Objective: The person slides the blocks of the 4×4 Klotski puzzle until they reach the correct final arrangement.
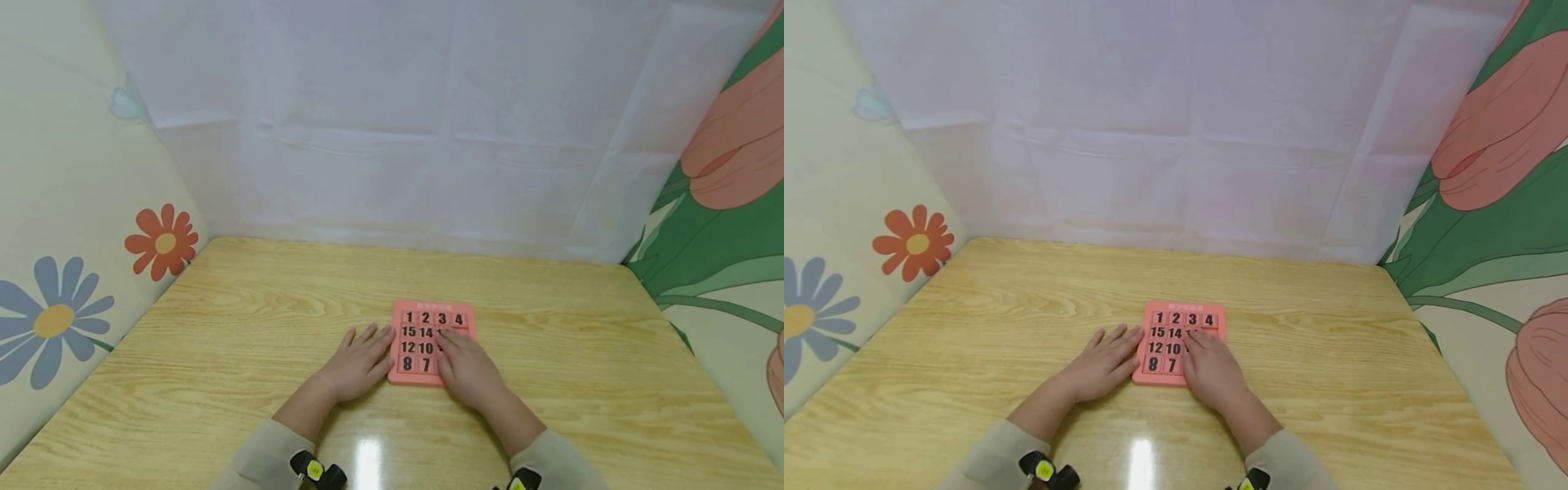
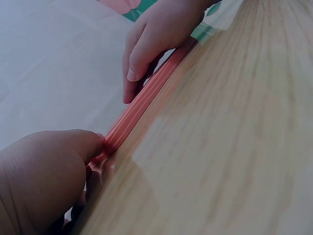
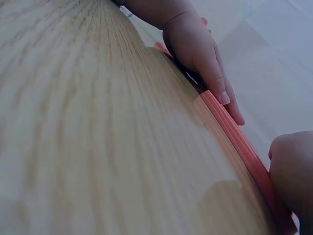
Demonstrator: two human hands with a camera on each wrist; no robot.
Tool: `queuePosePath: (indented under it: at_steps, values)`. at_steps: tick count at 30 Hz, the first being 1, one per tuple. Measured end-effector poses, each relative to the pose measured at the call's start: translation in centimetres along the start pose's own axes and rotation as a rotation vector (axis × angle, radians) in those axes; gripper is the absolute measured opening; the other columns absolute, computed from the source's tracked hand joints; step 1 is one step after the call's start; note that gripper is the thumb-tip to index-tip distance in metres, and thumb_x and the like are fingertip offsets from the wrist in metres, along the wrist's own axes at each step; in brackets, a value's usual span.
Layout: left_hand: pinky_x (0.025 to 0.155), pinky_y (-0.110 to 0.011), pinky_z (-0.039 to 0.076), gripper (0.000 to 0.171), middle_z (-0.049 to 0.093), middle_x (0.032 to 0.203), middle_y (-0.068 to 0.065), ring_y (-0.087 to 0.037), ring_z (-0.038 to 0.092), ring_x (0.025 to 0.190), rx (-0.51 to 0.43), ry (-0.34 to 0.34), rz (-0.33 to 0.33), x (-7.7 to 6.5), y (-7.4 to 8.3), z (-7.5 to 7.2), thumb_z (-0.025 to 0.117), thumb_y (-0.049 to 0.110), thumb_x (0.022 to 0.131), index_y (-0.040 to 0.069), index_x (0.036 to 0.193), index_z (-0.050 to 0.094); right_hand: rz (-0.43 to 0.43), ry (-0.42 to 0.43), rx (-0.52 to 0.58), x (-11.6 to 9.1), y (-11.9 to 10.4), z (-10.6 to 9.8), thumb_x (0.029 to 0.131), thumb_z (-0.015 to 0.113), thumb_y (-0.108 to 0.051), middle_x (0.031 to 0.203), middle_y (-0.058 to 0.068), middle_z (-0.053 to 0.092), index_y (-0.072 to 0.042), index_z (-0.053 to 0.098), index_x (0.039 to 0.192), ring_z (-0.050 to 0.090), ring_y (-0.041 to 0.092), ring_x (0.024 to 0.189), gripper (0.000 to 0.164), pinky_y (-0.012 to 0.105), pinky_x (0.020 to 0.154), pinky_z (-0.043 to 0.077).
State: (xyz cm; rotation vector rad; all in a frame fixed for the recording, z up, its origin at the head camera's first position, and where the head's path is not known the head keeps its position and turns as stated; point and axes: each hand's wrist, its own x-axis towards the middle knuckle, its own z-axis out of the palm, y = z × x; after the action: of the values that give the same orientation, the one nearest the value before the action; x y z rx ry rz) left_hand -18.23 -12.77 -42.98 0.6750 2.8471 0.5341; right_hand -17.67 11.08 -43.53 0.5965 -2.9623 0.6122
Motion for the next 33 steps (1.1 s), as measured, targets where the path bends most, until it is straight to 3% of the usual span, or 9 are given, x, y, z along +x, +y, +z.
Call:
queuePosePath:
  at_steps: [14, 22, 33]
  values:
    - [0.124, -0.055, 0.001, 0.058, 0.023, 0.163, -0.004, -0.030, 0.013, 0.153, 0.008, 0.003, -0.004, 0.0, 0.0, 0.0, 0.036, 0.040, 0.106, 0.013, 0.156, 0.025, -0.004, 0.049, 0.016, -0.9, 0.8, -0.7, 0.102, 0.046, -0.025, 0.149, 0.013, 0.048, -0.003, 0.053, 0.140, 0.043, 0.031, 0.140, 0.044, 0.047, 0.119, 0.032]
    - [0.124, -0.055, 0.000, 0.058, 0.023, 0.163, -0.004, -0.030, 0.012, 0.153, -0.004, -0.004, -0.008, -0.1, 0.2, -0.2, 0.036, 0.040, 0.106, 0.013, 0.156, 0.025, 0.035, 0.025, -0.001, -2.6, 2.4, -1.3, 0.102, 0.047, -0.025, 0.150, 0.013, 0.047, -0.003, 0.052, 0.140, 0.042, 0.032, 0.141, 0.044, 0.046, 0.120, 0.029]
    - [0.124, -0.056, 0.001, 0.058, 0.024, 0.163, -0.006, -0.031, 0.012, 0.153, -0.003, 0.000, 0.005, 0.0, 0.1, -0.2, 0.035, 0.039, 0.106, 0.011, 0.156, 0.026, 0.023, 0.009, -0.003, -3.5, 2.7, -1.3, 0.102, 0.049, -0.026, 0.149, 0.013, 0.049, -0.005, 0.056, 0.138, 0.043, 0.030, 0.141, 0.043, 0.047, 0.121, 0.028]
